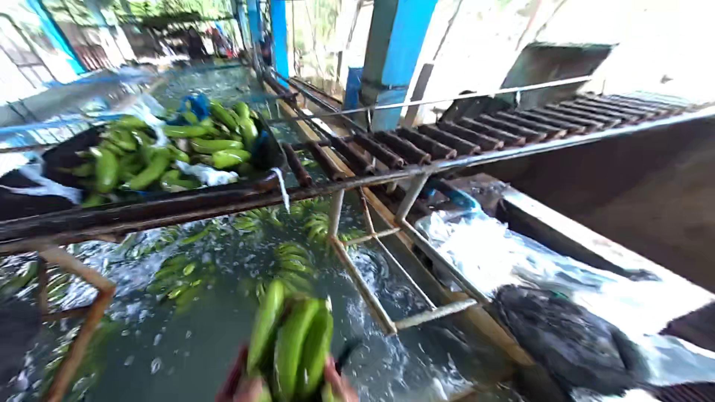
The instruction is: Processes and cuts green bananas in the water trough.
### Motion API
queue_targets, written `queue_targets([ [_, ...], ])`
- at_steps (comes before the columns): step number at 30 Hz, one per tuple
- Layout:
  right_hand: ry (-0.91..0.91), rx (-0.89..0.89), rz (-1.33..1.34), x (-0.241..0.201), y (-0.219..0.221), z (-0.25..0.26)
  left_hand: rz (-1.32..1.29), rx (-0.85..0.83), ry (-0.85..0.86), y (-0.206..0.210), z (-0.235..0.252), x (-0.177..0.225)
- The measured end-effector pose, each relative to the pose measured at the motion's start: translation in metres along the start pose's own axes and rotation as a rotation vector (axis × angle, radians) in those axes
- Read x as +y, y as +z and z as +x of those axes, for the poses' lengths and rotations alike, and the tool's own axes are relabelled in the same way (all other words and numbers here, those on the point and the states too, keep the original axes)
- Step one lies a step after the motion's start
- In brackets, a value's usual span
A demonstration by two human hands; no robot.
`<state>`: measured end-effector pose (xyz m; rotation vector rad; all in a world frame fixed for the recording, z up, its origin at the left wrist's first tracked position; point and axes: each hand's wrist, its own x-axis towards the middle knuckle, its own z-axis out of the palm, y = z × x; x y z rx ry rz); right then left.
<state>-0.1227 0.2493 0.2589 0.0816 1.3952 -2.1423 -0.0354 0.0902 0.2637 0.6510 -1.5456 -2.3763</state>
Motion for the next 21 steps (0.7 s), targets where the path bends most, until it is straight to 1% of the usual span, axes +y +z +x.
queue_targets([
  [1, -0.056, -0.078, 0.032, -0.037, 0.039, 0.006, 0.033, -0.011, 0.06, 0.002, 0.008, 0.06],
  [3, -0.166, -0.255, 0.075, -0.125, 0.126, 0.034, 0.093, -0.115, 0.242, 0.0, 0.044, 0.185],
  [4, -0.229, -0.281, 0.083, -0.163, 0.166, 0.057, 0.11, -0.146, 0.361, -0.002, 0.067, 0.239],
  [5, -0.294, -0.266, 0.079, -0.197, 0.202, 0.078, 0.165, 0.043, 0.427, 0.01, 0.074, 0.291],
  [6, -0.33, -0.206, 0.066, -0.227, 0.23, 0.096, 0.176, 0.263, 0.464, 0.02, 0.077, 0.333],
  [7, -0.366, -0.121, 0.037, -0.251, 0.251, 0.109, 0.161, 0.393, 0.534, 0.02, 0.081, 0.365],
  [8, -0.409, -0.013, 0.023, -0.268, 0.265, 0.117, 0.157, 0.486, 0.639, 0.014, 0.089, 0.386],
  [9, -0.46, 0.07, 0.048, -0.275, 0.271, 0.121, 0.185, 0.545, 0.729, 0.011, 0.094, 0.395],
  [10, -0.513, 0.061, 0.073, -0.268, 0.265, 0.122, 0.219, 0.562, 0.775, 0.009, 0.096, 0.389],
  [11, -0.544, 0.002, 0.048, -0.245, 0.246, 0.116, 0.281, 0.521, 0.772, 0.007, 0.09, 0.363],
  [12, -0.545, -0.035, -0.041, -0.21, 0.22, 0.109, 0.366, 0.418, 0.748, 0.001, 0.081, 0.326],
  [13, -0.503, -0.066, -0.148, -0.168, 0.187, 0.105, 0.477, 0.264, 0.715, -0.014, 0.077, 0.279],
  [14, -0.417, -0.106, -0.24, -0.116, 0.145, 0.104, 0.618, 0.1, 0.656, -0.037, 0.08, 0.224],
  [15, -0.301, -0.158, -0.301, -0.063, 0.099, 0.107, 0.736, -0.031, 0.532, -0.063, 0.09, 0.167],
  [16, -0.141, -0.165, -0.366, -0.016, 0.054, 0.107, 0.828, -0.115, 0.364, -0.086, 0.101, 0.113],
  [17, 0.065, -0.12, -0.398, 0.024, 0.014, 0.103, 0.88, -0.17, 0.153, -0.102, 0.112, 0.066],
  [18, 0.248, -0.04, -0.393, 0.059, -0.019, 0.097, 0.89, -0.184, -0.058, -0.113, 0.126, 0.023],
  [19, 0.389, 0.047, -0.379, 0.086, -0.045, 0.09, 0.856, -0.166, -0.242, -0.119, 0.142, -0.015],
  [20, 0.494, 0.123, -0.343, 0.105, -0.064, 0.083, 0.796, -0.132, -0.376, -0.121, 0.159, -0.048],
  [21, 0.557, 0.192, -0.298, 0.118, -0.077, 0.078, 0.731, -0.088, -0.466, -0.117, 0.178, -0.077],
])
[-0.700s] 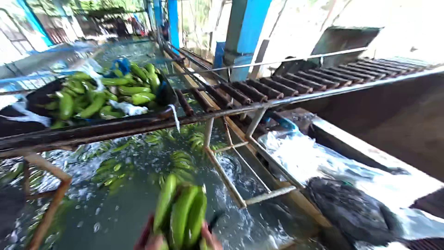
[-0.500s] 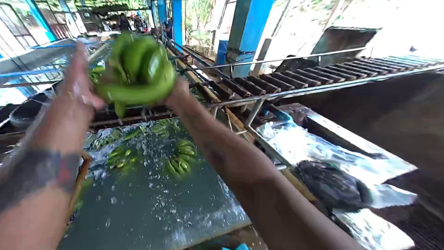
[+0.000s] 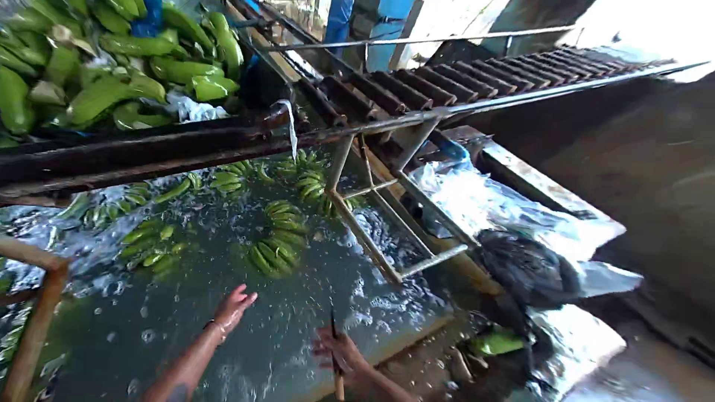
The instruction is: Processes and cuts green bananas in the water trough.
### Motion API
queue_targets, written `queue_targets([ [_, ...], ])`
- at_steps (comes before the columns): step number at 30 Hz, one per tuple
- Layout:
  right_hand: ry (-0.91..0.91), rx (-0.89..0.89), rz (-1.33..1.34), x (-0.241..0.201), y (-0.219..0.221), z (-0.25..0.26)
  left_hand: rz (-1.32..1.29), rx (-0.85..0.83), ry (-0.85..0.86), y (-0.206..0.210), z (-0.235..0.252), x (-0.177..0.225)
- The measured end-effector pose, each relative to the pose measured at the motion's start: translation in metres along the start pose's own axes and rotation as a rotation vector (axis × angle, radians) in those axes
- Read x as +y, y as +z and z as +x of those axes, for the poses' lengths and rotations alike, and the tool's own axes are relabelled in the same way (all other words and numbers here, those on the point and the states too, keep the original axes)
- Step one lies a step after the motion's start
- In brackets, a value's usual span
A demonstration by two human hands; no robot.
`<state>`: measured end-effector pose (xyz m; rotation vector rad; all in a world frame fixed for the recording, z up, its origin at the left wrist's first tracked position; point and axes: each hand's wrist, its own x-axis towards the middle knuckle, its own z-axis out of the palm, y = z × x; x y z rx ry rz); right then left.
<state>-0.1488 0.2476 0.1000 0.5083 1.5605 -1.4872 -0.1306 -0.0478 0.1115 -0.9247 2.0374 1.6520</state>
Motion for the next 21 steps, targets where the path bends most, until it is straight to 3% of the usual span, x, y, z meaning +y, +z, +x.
queue_targets([
  [4, 0.152, 0.143, 0.098, 0.026, -0.015, 0.019, -0.264, 0.074, -0.22, 0.061, 0.097, 0.003],
  [7, 0.123, 0.072, 0.052, 0.019, -0.02, 0.044, -0.427, 0.291, -0.306, 0.086, 0.157, 0.019],
  [10, 0.03, -0.004, -0.034, -0.003, -0.021, 0.073, -0.224, 0.465, -0.255, 0.081, 0.19, 0.014],
  [15, -0.117, 0.005, -0.085, -0.049, -0.017, 0.107, 0.143, 0.518, -0.022, 0.083, 0.165, -0.014],
  [21, -0.392, 0.154, -0.185, -0.063, -0.022, 0.139, 0.107, 0.519, 0.134, 0.154, 0.076, -0.065],
])
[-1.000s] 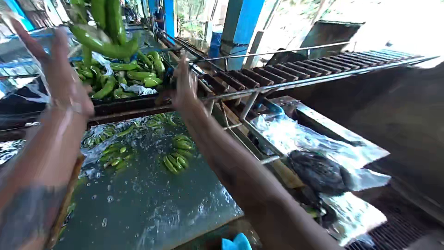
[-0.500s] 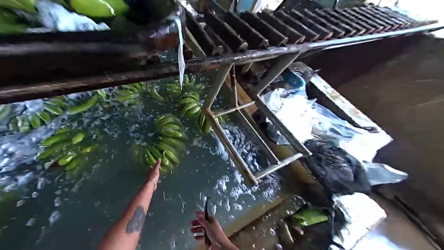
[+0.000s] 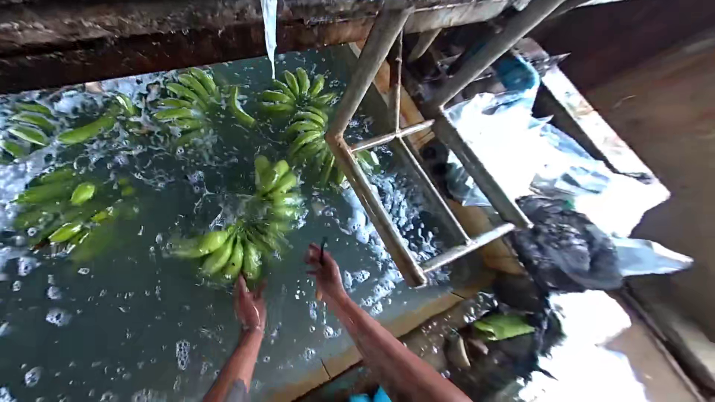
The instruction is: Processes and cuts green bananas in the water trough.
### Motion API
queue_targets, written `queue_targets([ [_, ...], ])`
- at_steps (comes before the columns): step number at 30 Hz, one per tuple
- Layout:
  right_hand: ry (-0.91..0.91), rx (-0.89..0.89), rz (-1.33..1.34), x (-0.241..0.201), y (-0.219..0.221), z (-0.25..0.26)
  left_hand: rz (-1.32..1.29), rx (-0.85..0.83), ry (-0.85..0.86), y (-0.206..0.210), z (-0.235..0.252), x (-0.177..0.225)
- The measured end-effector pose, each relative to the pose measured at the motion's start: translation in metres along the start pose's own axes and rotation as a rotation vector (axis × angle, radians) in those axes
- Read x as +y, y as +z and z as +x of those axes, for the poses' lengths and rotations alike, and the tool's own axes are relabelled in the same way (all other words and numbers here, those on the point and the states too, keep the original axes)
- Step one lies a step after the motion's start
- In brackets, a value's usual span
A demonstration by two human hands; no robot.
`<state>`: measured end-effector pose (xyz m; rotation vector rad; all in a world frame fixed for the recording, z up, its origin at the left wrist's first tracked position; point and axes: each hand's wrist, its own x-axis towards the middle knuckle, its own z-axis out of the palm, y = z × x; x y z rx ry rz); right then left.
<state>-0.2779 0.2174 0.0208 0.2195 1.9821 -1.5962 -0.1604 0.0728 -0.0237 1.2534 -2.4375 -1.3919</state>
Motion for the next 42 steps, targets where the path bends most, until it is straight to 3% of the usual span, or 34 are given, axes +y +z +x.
queue_targets([
  [3, -0.058, 0.067, 0.022, -0.002, 0.007, 0.015, -0.547, -0.051, -0.277, -0.005, -0.054, -0.011],
  [6, -0.028, 0.028, 0.079, 0.002, 0.014, 0.026, -1.003, 0.191, -0.567, -0.023, -0.048, -0.001],
  [9, 0.133, -0.062, 0.082, 0.026, 0.004, 0.024, -0.989, 0.244, -0.673, -0.031, -0.016, 0.001],
  [12, 0.201, -0.183, -0.242, 0.025, -0.01, -0.004, -0.957, 0.267, -0.753, -0.029, -0.002, -0.02],
  [14, 0.195, -0.253, -0.546, 0.023, -0.016, -0.022, -0.951, 0.222, -0.764, -0.044, -0.006, -0.023],
  [17, 0.277, -0.343, -0.753, 0.019, -0.014, -0.036, -0.934, 0.15, -0.743, -0.077, -0.01, -0.008],
  [24, 0.364, -0.404, -0.558, 0.02, -0.001, -0.053, -0.889, 0.123, -0.788, -0.129, -0.032, 0.038],
  [28, 0.534, -0.368, -0.274, 0.012, -0.002, -0.07, -0.873, 0.177, -0.766, -0.123, -0.073, 0.035],
  [33, 0.648, -0.343, -0.224, 0.019, -0.012, -0.09, -0.947, 0.269, -0.689, -0.098, -0.115, 0.018],
  [42, 0.525, -0.315, -0.164, 0.021, -0.002, -0.063, -0.998, 0.259, -0.626, -0.069, -0.135, 0.0],
])
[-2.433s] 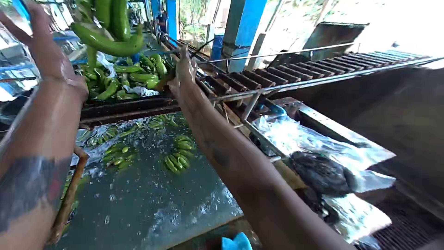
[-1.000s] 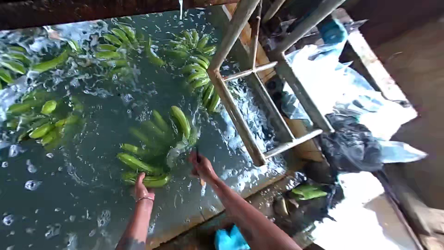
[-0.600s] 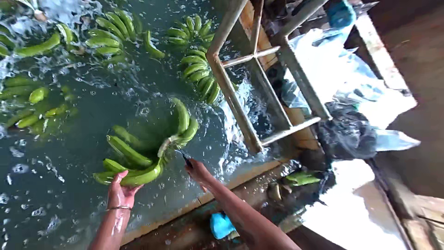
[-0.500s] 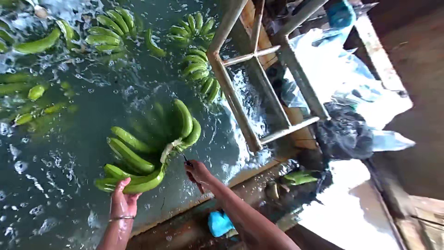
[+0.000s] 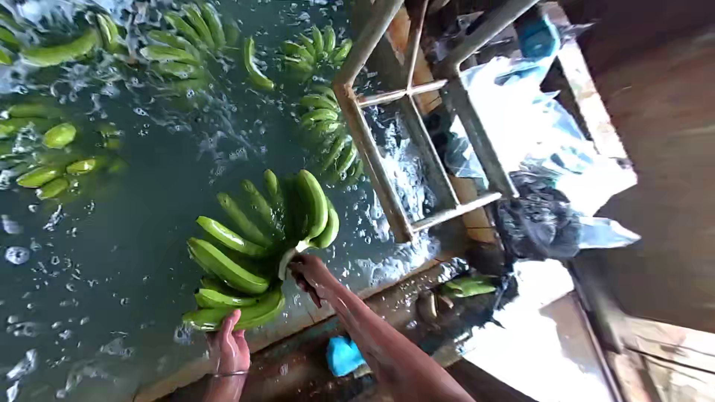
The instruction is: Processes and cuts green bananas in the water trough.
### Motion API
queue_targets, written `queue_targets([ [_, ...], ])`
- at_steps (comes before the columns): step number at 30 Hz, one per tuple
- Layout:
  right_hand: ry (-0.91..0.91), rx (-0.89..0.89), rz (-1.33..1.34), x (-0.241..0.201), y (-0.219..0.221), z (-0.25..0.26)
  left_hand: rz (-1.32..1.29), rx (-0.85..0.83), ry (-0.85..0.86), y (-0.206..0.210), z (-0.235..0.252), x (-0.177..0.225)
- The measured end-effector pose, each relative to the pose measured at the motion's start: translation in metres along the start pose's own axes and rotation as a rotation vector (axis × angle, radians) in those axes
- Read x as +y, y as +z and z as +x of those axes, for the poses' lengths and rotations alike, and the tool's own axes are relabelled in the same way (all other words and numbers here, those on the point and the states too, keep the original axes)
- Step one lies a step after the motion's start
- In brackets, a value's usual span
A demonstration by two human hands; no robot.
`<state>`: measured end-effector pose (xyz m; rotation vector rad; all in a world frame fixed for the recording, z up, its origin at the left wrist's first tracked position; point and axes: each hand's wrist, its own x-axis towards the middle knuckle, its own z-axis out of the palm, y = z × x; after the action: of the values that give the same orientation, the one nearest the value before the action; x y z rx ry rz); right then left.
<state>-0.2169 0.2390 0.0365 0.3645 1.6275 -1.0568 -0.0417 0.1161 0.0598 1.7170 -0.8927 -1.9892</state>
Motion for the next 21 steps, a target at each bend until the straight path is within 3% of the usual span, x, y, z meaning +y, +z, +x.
queue_targets([
  [4, 0.015, -0.055, 0.027, 0.01, -0.008, 0.019, -0.001, -0.01, -0.005, 0.001, 0.009, -0.004],
  [9, 0.192, -0.123, -0.184, 0.019, -0.021, 0.003, 0.018, 0.025, -0.031, -0.003, 0.013, 0.01],
  [15, 0.204, -0.017, 0.178, 0.038, 0.006, -0.025, 0.049, 0.027, -0.077, -0.014, 0.013, 0.016],
  [21, 0.226, 0.023, 0.163, 0.033, 0.011, -0.024, 0.022, 0.068, -0.096, -0.013, 0.005, 0.017],
])
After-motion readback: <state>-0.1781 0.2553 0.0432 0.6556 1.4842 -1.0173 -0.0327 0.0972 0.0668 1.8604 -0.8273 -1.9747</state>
